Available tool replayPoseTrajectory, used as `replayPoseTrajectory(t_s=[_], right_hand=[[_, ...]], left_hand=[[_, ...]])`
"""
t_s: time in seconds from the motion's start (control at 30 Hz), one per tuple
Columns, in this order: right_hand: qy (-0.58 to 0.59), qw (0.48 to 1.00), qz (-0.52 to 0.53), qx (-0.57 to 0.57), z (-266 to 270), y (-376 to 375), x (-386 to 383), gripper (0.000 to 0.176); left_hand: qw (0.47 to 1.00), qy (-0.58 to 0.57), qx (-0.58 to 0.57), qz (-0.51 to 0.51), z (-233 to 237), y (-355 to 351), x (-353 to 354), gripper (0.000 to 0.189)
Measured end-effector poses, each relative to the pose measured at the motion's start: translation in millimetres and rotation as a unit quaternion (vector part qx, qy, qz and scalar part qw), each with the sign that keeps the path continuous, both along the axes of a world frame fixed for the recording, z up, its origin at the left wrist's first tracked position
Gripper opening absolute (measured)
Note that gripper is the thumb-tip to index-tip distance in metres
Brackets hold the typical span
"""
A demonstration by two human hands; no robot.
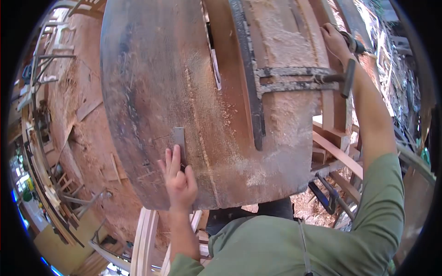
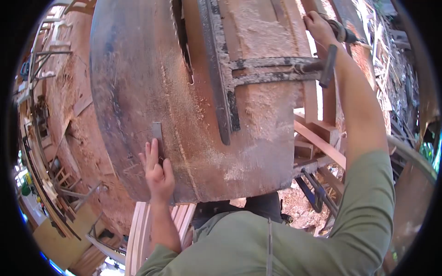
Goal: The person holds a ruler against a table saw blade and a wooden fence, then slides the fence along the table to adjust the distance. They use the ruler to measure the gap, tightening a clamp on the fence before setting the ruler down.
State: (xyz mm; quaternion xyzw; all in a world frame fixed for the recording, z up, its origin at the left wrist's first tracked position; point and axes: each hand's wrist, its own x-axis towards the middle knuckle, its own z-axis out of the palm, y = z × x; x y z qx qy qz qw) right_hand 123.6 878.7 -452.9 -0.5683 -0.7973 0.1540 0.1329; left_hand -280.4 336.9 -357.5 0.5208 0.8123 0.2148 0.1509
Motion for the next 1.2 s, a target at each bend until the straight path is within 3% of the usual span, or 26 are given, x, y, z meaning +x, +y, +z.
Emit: replayPoseTrajectory(t_s=[0.03,0.07,0.13,0.2,0.3,0.43,0.53,0.6,0.7,0.87,0.97,1.2], right_hand=[[-0.054,0.995,0.058,0.055,-16.0,11.5,7.9,0.029],[-0.118,0.966,0.161,0.167,-30.6,16.1,19.4,0.029],[-0.155,0.969,0.112,0.158,-33.1,11.1,12.8,0.031],[-0.184,0.955,0.131,0.193,-46.7,18.1,25.1,0.033],[-0.26,0.958,0.054,0.109,-29.0,11.2,2.4,0.029],[-0.321,0.931,0.089,0.151,-22.1,3.9,-4.4,0.02],[-0.326,0.925,0.112,0.159,-29.4,12.2,3.0,0.02],[-0.312,0.933,0.103,0.145,-16.1,10.2,-9.6,0.022],[-0.271,0.962,0.002,0.018,-0.2,4.7,-25.3,0.032],[-0.251,0.968,0.019,0.009,17.3,-0.9,-36.3,0.04],[-0.223,0.974,-0.033,-0.019,14.1,1.0,-36.8,0.037],[-0.224,0.973,-0.041,-0.043,13.1,4.7,-35.5,0.044]], left_hand=[[0.992,0.053,-0.033,-0.106,1.9,-2.4,-9.4,0.027],[0.993,0.059,-0.035,-0.1,-2.6,-3.3,-10.3,0.027],[0.989,0.062,-0.024,-0.129,-8.6,-6.5,-15.2,0.032],[0.992,0.037,-0.005,-0.122,-11.5,13.7,6.6,0.035],[0.987,0.051,0.007,-0.15,-15.6,59.6,45.8,0.035],[0.986,0.034,0.046,-0.155,-19.8,121.7,66.0,0.032],[0.985,0.004,0.078,-0.157,-11.1,156.9,51.9,0.03],[0.97,-0.017,0.046,-0.237,-4.0,161.8,39.2,0.027],[0.971,0.005,0.055,-0.232,-10.7,164.5,41.3,0.025],[0.981,0.022,0.086,-0.172,-20.1,174.4,46.2,0.022],[0.979,-0.001,0.085,-0.185,-21.8,168.2,44.2,0.019],[0.977,0.016,0.033,-0.212,-12.4,161.4,43.0,0.019]])
